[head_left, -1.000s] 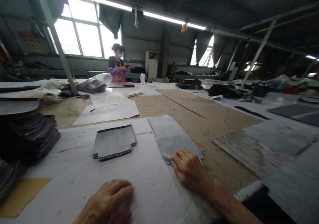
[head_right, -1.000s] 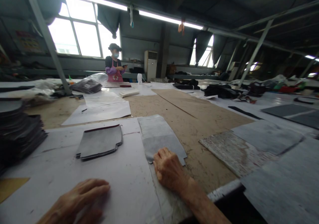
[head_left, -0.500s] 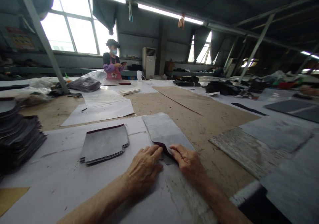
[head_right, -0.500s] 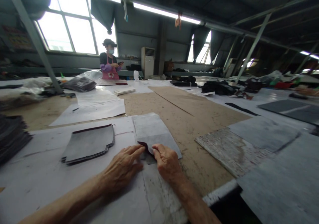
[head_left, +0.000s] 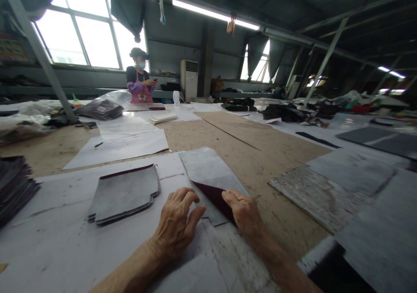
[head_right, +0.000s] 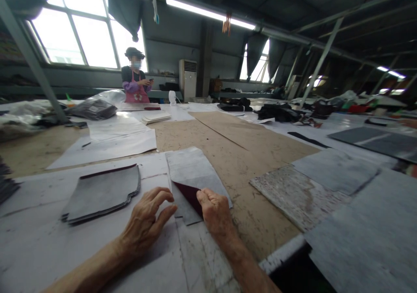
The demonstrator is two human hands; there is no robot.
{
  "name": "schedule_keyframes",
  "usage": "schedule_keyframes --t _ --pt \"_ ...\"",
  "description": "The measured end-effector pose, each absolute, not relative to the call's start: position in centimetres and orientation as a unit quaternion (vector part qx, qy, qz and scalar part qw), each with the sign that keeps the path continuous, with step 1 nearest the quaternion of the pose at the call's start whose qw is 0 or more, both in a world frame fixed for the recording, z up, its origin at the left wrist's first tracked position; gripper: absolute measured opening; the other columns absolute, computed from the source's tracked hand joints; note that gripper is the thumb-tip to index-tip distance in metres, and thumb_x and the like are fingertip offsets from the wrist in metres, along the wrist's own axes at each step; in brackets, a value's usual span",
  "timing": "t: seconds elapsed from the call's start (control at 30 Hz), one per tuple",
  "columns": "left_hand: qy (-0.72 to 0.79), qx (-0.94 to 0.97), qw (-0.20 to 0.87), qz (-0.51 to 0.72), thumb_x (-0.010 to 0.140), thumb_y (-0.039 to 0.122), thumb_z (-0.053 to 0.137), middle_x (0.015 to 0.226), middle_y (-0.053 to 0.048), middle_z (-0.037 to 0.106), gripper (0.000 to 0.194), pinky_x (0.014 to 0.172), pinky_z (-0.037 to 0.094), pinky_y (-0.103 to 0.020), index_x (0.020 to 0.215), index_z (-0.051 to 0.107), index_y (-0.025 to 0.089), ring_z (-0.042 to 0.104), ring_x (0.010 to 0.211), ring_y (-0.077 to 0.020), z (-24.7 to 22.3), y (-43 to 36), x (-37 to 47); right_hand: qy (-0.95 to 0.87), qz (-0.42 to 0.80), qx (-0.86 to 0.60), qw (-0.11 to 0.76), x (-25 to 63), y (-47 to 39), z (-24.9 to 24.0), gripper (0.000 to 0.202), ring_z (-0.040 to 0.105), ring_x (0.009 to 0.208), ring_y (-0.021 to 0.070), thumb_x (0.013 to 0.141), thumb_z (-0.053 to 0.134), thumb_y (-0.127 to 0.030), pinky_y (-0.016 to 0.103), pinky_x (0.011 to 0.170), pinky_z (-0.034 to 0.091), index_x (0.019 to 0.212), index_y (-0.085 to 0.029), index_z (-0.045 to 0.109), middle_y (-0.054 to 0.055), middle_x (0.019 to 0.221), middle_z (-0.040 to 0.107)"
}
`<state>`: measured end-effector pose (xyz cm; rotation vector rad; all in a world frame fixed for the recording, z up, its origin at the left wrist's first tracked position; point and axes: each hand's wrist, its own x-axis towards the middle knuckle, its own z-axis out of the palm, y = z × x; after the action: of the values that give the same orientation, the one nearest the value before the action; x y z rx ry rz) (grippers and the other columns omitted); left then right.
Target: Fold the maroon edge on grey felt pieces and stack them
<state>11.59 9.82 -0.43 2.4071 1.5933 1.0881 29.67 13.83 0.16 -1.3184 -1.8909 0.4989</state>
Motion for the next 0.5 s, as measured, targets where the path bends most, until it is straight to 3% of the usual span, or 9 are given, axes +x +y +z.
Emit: schedule_keyframes --t 0.17,0.33,0.5 --pt "0.530 0.793 0.007 0.299 0.088 0.029 0.045 0.110 -0.007 0.058 0.020 0.090 0.037 -0.042 0.101 0.056 0.018 0.047 0.105 -0.0247 -0.3 11.6 11.6 -0.739 0.149 -0.518 0.403 29.1 13.7 -0.3 0.033 0.050 0.054 0.0147 0.088 0.034 -0.038 0.026 0.053 0.034 0.067 -0.020 0.051 0.002 0.058 0.055" --pt "0.569 0.783 -0.003 0.253 0.086 0.028 0.047 0.121 -0.006 0.053 0.028 0.094 0.033 -0.043 0.113 0.052 0.020 0.040 0.115 -0.0260 -0.7 12.9 11.7 -0.771 0.150 -0.470 0.402 28.1 12.8 -0.1 0.020 0.056 0.070 0.0177 0.074 0.056 -0.039 0.027 0.066 0.038 0.069 -0.020 0.062 0.004 0.071 0.063" --pt "0.590 0.772 -0.001 0.234 0.085 0.033 0.046 0.127 -0.008 0.049 0.037 0.095 0.028 -0.049 0.120 0.046 0.019 0.038 0.118 -0.0292 -1.0 12.7 11.8 -0.674 0.148 -0.548 0.474 29.8 15.2 -0.1 0.032 0.053 0.053 0.0139 0.082 0.051 -0.040 0.026 0.055 0.040 0.061 -0.018 0.059 0.001 0.057 0.058"
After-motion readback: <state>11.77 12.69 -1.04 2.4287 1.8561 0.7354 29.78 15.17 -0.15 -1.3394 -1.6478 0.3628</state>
